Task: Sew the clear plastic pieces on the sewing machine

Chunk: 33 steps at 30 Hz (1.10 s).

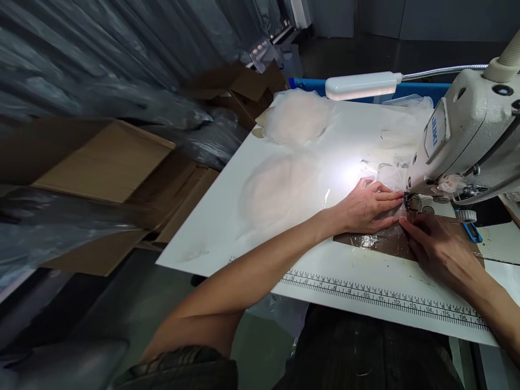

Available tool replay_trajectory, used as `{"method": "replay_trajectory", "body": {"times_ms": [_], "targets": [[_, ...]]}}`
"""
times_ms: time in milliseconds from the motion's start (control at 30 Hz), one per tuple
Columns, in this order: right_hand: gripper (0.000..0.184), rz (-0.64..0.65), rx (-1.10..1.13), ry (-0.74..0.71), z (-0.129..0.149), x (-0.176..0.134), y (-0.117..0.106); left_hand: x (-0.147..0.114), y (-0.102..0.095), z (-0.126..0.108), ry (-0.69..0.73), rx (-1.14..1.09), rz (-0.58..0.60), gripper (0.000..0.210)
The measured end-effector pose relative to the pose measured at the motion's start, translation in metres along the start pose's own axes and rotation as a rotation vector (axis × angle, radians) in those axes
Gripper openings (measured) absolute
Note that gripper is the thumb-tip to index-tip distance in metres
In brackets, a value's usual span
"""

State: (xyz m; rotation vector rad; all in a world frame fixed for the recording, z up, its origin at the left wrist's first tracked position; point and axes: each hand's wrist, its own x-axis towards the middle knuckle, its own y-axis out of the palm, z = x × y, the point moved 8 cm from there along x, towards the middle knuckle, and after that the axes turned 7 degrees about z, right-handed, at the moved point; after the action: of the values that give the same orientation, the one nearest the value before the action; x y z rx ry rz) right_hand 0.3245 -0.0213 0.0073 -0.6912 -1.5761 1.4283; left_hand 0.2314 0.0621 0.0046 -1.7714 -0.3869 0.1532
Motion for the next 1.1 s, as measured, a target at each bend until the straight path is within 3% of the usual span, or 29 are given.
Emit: {"method": "replay_trajectory", "body": {"times_ms": [667,1100], "targets": [[0.031,-0.038,0.044,0.002,0.0,0.0008,-0.0063,0.0002,0.0021,-0.0023,-0.003,0.058,-0.019,0.042],[0.032,-0.05,0.164,0.079,-0.0082,-0.0017,-0.0045,-0.001,0.0011,-0.0078,0.006,0.15,-0.025,0.042]]}}
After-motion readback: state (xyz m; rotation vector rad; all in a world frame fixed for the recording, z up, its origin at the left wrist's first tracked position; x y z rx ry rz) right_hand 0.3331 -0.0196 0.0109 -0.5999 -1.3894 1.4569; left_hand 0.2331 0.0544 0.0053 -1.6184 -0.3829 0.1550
